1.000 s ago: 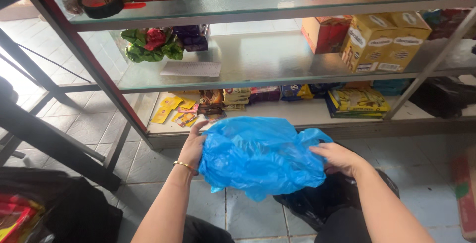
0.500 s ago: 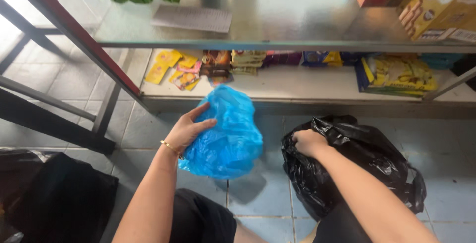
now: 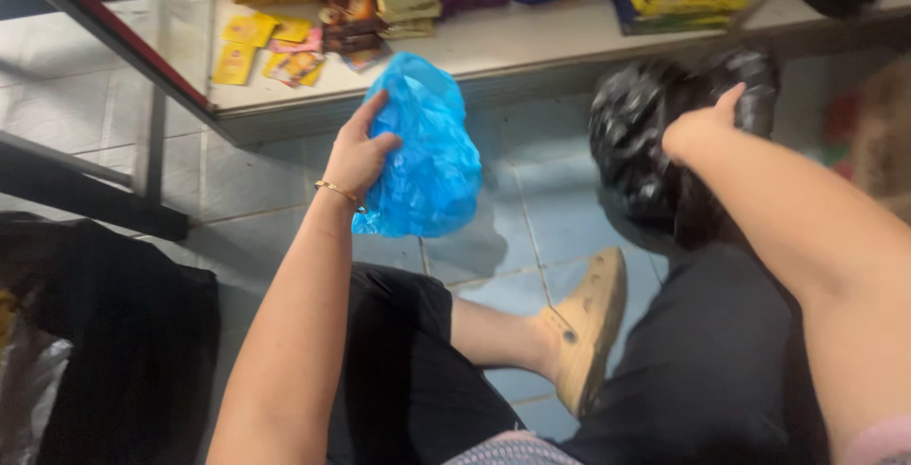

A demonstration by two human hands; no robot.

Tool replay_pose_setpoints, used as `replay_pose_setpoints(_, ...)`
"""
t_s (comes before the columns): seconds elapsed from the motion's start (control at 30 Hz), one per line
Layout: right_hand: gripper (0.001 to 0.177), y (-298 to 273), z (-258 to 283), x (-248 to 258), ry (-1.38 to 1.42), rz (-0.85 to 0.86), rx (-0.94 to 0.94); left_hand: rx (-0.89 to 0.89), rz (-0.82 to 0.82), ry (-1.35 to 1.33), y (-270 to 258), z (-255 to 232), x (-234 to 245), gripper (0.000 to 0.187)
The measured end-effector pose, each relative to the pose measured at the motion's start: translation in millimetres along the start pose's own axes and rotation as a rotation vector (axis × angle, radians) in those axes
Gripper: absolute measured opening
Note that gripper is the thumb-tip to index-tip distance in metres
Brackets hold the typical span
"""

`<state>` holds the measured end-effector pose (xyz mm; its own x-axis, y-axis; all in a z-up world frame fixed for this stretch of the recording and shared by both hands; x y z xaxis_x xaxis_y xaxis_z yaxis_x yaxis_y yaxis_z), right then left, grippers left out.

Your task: The person kneels on the floor and packs various snack items from a glass display shelf into black and blue plastic bags. They handle multiple snack packages, including biscuits and cookies, placing them into the bags one by one.

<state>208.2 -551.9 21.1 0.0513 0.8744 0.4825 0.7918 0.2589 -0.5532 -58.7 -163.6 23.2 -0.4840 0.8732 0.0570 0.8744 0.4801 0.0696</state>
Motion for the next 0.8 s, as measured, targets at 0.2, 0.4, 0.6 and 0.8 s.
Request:
replay_pose_setpoints(0.2, 0.033, -47, 17, 51, 0.419, -0.353, 0.067, -0.026, 0.021, -0.356, -21, 3, -47, 0.068)
replay_pose_setpoints(0.4, 0.051, -24, 130, 132, 0.789, -0.858, 0.814, -0.069, 0.188, -0.620, -12, 28, -67, 0.063)
replay_pose_setpoints(0.6, 0.038, 111, 111, 164, 0.998, -0.520, 0.529, 0.169, -0.218, -0.155, 30, 79, -28, 0.074)
replay_pose_setpoints(0.8, 0.071, 208, 102, 303, 1.284, -0.851, 0.107, 0.070, -0.274, -0.650, 118, 104, -17, 0.097)
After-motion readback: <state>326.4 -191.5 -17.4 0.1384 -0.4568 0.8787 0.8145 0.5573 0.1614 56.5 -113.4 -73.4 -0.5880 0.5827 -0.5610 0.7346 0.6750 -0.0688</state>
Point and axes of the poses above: each hand's wrist, its own y-axis towards the middle knuckle, its own x-axis out of the back of the hand, z = x × y, the point moved 4 cm from there along y, towards the middle knuckle, and after that the axes turned 5 degrees about -y, right-handed, at the moved point
